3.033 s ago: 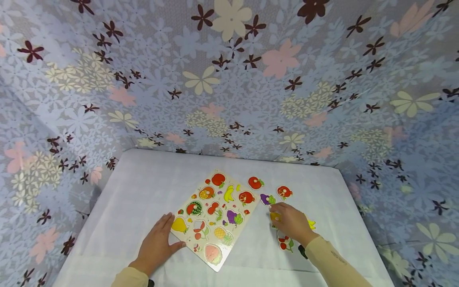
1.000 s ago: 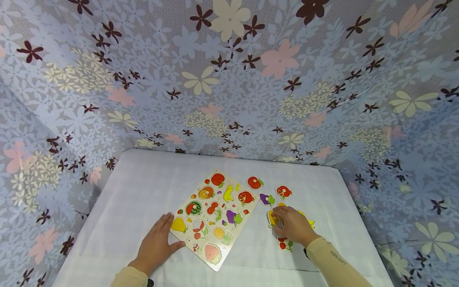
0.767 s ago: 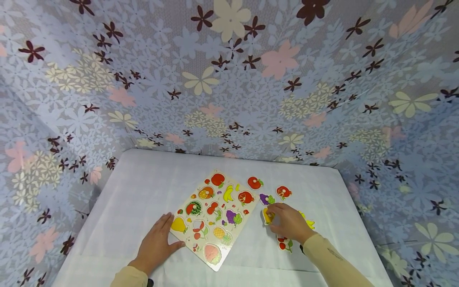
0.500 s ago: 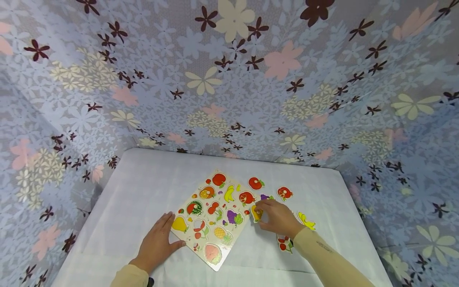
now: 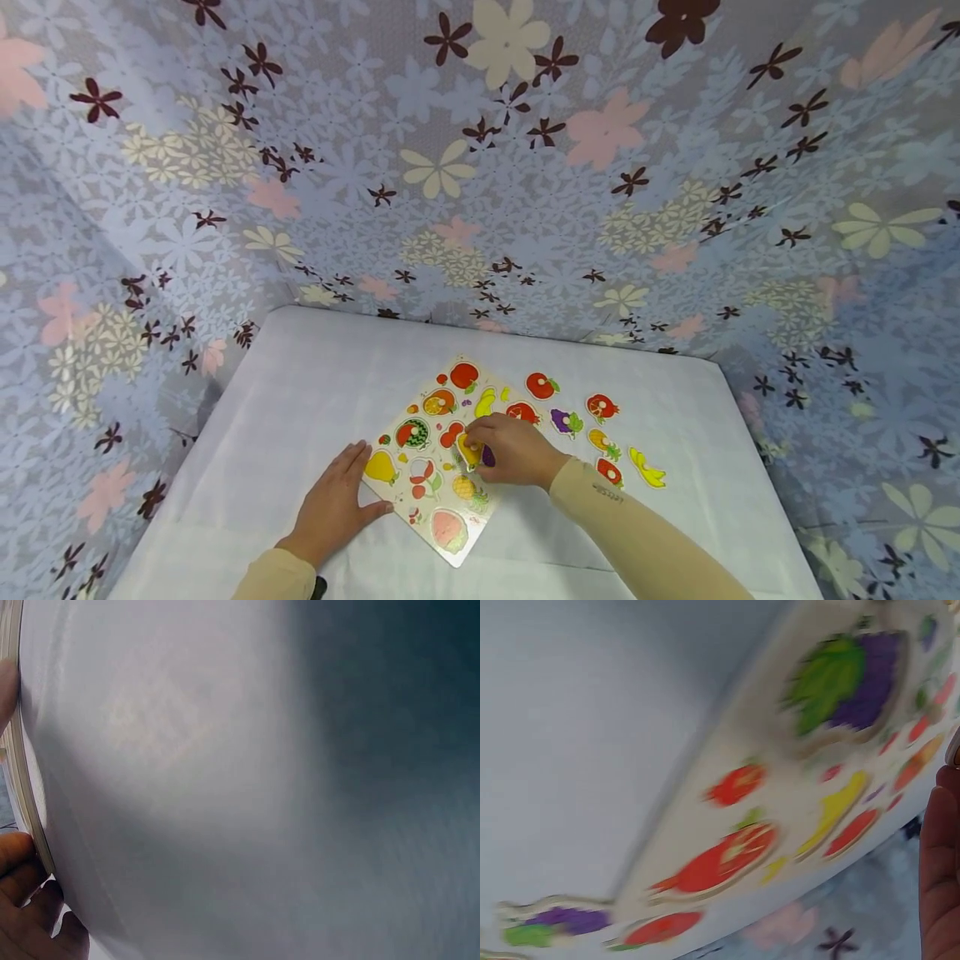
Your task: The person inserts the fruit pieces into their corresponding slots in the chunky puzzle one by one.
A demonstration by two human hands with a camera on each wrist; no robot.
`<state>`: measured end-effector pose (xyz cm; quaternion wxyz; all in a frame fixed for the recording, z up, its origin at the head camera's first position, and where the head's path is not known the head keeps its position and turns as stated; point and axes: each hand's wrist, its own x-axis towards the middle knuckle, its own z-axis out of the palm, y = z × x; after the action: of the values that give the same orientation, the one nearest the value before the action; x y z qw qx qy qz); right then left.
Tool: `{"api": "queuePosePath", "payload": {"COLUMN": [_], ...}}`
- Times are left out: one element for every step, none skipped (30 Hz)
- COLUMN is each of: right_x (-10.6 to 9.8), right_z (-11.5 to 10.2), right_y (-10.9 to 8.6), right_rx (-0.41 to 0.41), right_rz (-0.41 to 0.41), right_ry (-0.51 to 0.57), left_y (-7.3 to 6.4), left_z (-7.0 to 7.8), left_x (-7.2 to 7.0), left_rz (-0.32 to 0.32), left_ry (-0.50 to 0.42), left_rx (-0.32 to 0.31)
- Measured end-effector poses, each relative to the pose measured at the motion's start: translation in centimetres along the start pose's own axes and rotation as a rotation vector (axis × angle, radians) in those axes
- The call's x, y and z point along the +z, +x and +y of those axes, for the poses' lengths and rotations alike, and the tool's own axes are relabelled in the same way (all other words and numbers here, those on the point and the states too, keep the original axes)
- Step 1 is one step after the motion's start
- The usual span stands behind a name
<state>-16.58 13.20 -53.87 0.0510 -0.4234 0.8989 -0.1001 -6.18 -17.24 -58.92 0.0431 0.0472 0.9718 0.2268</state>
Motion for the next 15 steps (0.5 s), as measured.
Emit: {"api": "queuePosePath", "payload": {"right_x": [0.0,0.0,0.1,0.1,0.2,0.2,0.2,0.3,0.4,0.5,0.6,0.8,1.0,1.1,1.3], "right_z": [-0.4,-0.8,-1.2,-1.6,-1.9,-2.3,-2.6,-3.0,-3.3,-3.6,-3.9,-4.2,-4.4,-4.7,-4.9], "right_y": [0.5,1.0,1.5,2.0,2.5,3.0,3.5,4.0,4.5,5.0,5.4,5.8,6.2,6.5,6.8], "right_rx": [-0.011,-0.023,-0.036,-0.050,-0.065,-0.083,-0.096,-0.113,-0.129,-0.142,-0.154,-0.166,-0.177,-0.187,-0.194], "right_rz": [-0.007,-0.014,-0.025,-0.038,-0.050,-0.059,-0.068,-0.071,-0.076,-0.079,-0.080,-0.084,-0.087,-0.092,-0.098], "right_ry": [-0.003,-0.006,-0.005,-0.009,-0.010,-0.012,-0.012,-0.014,-0.015,-0.022,-0.025,-0.030,-0.038,-0.044,-0.048], "left_y": [0.0,0.0,0.1,0.1,0.1,0.1,0.1,0.2,0.2,0.2,0.2,0.2,0.2,0.2,0.2], "left_z": [0.0,0.0,-0.1,-0.1,-0.2,-0.2,-0.3,-0.3,-0.4,-0.5,-0.5,-0.5,-0.5,-0.6,-0.6], "left_x": [0.0,-0.1,-0.1,-0.1,0.0,0.0,0.0,0.0,0.0,0.0,0.0,0.0,0.0,0.0,0.0], "left_rz": [0.000,-0.003,-0.004,-0.008,-0.009,-0.012,-0.011,-0.012,-0.010,-0.010,-0.007,-0.008,-0.006,-0.008,-0.007], "left_ry": [-0.002,-0.006,-0.007,-0.007,-0.006,-0.004,-0.006,-0.007,-0.004,-0.007,-0.011,-0.015,-0.020,-0.020,-0.019], "left_rx": [0.001,-0.001,-0.002,-0.005,-0.006,-0.008,-0.006,-0.006,-0.001,0.002,0.006,0.008,0.013,0.014,0.018]}}
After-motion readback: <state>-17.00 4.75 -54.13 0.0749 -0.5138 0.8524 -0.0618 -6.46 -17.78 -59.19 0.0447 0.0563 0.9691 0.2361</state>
